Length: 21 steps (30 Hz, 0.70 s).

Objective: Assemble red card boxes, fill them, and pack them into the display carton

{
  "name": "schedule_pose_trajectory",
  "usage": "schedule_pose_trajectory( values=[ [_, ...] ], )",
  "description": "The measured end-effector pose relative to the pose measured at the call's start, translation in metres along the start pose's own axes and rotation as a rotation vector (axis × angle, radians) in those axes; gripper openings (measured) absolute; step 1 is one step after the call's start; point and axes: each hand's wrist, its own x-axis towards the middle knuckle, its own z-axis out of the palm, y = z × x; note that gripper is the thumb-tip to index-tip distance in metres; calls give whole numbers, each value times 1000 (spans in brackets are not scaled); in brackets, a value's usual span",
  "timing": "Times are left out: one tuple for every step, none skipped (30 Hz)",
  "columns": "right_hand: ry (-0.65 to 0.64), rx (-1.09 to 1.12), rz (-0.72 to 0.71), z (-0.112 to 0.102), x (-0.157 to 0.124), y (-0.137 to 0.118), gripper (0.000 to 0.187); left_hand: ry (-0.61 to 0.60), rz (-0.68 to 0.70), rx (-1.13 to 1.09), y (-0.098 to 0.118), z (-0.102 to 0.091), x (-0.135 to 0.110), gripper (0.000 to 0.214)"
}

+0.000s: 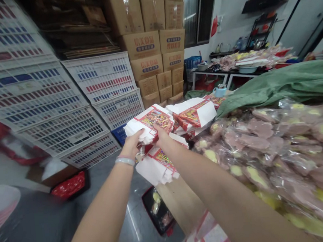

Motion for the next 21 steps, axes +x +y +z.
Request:
schedule_pose_trajectory(
  values=[
    [1, 14, 11, -1, -2, -3, 30, 5, 33, 1, 0, 5, -6, 25],
    [0, 28, 18, -1, -4, -6, 27, 17, 72, 5, 0, 10, -11, 27],
    [-5, 42, 24, -1, -6, -9, 25, 31, 115, 12, 0, 13, -16, 30],
    [-12, 56, 27, -1, -9, -14, 22, 45, 160, 27, 1, 14, -19, 33],
    [-23, 69, 28, -1, -12, -19, 20, 56, 206, 52, 2, 13, -22, 37],
    [-38, 81, 25, -1, -16, -26, 19, 66, 249, 88, 3, 11, -25, 39],
    [-55, 92, 18, -2, -20, -33, 18, 76, 289, 135, 4, 7, -28, 42],
    [-73, 101, 6, -3, -24, -42, 18, 86, 328, 192, 4, 3, -31, 45],
    [-90, 108, -9, -4, -30, -52, 19, 94, 367, 260, 2, 0, -34, 48],
    [-104, 113, -26, -6, -36, -62, 18, 98, 410, 338, -3, -1, -38, 49],
    [-117, 115, -43, -8, -44, -72, 17, 90, 456, 428, -10, 0, -44, 49],
    [-128, 116, -61, -10, -52, -82, 16, 65, 506, 527, -20, 5, -50, 48],
    [-137, 116, -77, -13, -61, -91, 16, 26, 554, 631, -32, 13, -56, 50],
    [-146, 116, -92, -15, -71, -100, 17, -20, 598, 736, -45, 22, -63, 53],
    [-148, 115, -111, -17, -81, -107, 17, -63, 632, 837, -58, 32, -69, 59],
    [-143, 110, -137, -21, -93, -113, 18, -98, 653, 934, -69, 41, -73, 65],
    [-129, 99, -174, -25, -107, -117, 19, -124, 663, 1024, -79, 48, -76, 72],
    [-102, 81, -220, -32, -121, -121, 19, -141, 665, 1105, -86, 53, -78, 76],
    [-66, 52, -265, -41, -138, -122, 19, -155, 663, 1176, -90, 55, -79, 78],
    [-21, 13, -311, -53, -157, -123, 18, -169, 660, 1236, -92, 54, -78, 77],
    [28, -34, -359, -67, -179, -121, 18, -181, 658, 1284, -93, 52, -76, 74]
  ],
)
